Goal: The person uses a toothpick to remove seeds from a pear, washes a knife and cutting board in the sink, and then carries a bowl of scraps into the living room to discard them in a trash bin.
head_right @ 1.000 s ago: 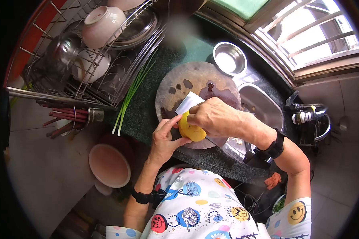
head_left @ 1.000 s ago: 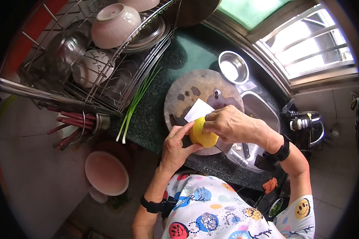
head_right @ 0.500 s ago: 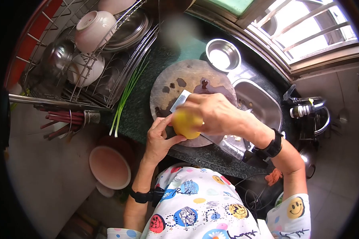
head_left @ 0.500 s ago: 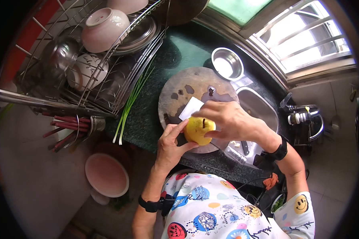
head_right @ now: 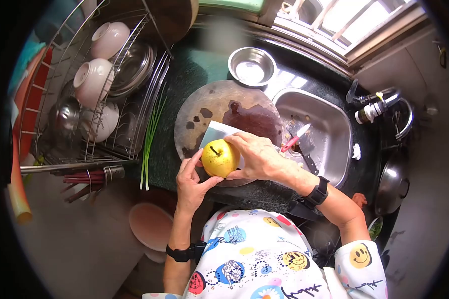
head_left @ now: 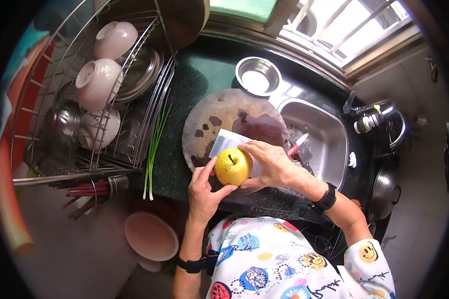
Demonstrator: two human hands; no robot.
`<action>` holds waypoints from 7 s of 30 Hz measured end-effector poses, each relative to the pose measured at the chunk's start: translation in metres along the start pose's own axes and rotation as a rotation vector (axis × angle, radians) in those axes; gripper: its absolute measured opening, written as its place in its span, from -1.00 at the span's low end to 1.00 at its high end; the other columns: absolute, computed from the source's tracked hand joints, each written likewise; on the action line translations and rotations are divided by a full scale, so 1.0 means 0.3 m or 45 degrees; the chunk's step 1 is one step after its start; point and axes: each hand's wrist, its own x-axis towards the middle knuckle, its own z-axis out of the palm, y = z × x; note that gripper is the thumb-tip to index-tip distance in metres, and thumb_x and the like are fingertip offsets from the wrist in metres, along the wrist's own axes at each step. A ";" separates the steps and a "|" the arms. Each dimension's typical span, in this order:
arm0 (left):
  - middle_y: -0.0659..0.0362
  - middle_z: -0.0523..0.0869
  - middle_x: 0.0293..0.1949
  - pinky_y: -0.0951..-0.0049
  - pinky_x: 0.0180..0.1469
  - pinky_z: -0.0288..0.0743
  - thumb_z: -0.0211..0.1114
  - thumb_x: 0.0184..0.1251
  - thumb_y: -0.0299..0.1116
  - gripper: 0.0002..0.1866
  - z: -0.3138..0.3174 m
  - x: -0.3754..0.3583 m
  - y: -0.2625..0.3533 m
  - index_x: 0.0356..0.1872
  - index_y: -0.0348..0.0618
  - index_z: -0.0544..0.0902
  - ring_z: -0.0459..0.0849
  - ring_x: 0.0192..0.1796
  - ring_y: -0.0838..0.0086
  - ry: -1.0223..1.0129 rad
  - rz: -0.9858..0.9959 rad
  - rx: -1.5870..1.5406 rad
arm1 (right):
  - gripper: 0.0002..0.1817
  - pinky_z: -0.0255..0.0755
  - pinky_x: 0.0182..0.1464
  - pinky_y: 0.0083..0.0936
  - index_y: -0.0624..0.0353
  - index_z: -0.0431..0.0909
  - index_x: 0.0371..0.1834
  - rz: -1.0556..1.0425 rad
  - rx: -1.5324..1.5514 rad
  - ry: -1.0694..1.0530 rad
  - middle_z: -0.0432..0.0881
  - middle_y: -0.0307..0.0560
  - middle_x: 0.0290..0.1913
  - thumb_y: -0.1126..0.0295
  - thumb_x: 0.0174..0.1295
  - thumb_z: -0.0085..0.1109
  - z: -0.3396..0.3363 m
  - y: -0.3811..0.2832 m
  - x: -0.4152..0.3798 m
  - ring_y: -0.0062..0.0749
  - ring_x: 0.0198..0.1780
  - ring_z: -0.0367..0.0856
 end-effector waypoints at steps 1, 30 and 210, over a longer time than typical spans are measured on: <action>0.22 0.53 -0.16 0.62 -0.36 0.34 0.66 -0.24 -0.45 -0.14 0.000 -0.001 0.001 0.28 -0.14 0.51 0.40 -0.37 0.64 0.008 0.000 0.016 | -0.09 0.47 0.15 -0.20 0.27 0.41 0.21 -0.012 0.000 0.011 0.53 0.17 0.15 0.06 -0.23 0.60 0.000 0.002 0.000 0.04 0.15 0.56; 0.26 0.54 -0.21 0.65 -0.51 0.25 0.71 -0.35 -0.31 -0.14 0.040 -0.034 -0.022 0.18 -0.14 0.57 0.25 -0.55 0.71 0.186 0.113 0.197 | -0.14 0.54 0.00 -0.23 0.27 0.42 0.19 -0.293 0.010 -0.115 0.54 0.11 -0.02 0.11 -0.23 0.55 -0.033 0.057 0.054 0.02 0.00 0.60; 0.30 0.49 -0.01 0.75 -0.53 0.16 0.61 -0.21 -0.58 -0.19 0.030 -0.032 -0.001 0.25 -0.10 0.56 0.17 -0.53 0.78 -0.013 -0.005 0.006 | -0.43 0.55 -0.20 -0.50 0.07 0.58 0.17 -0.020 0.603 0.307 0.58 -0.05 0.04 0.28 0.03 0.48 0.096 0.127 -0.137 -0.32 -0.08 0.62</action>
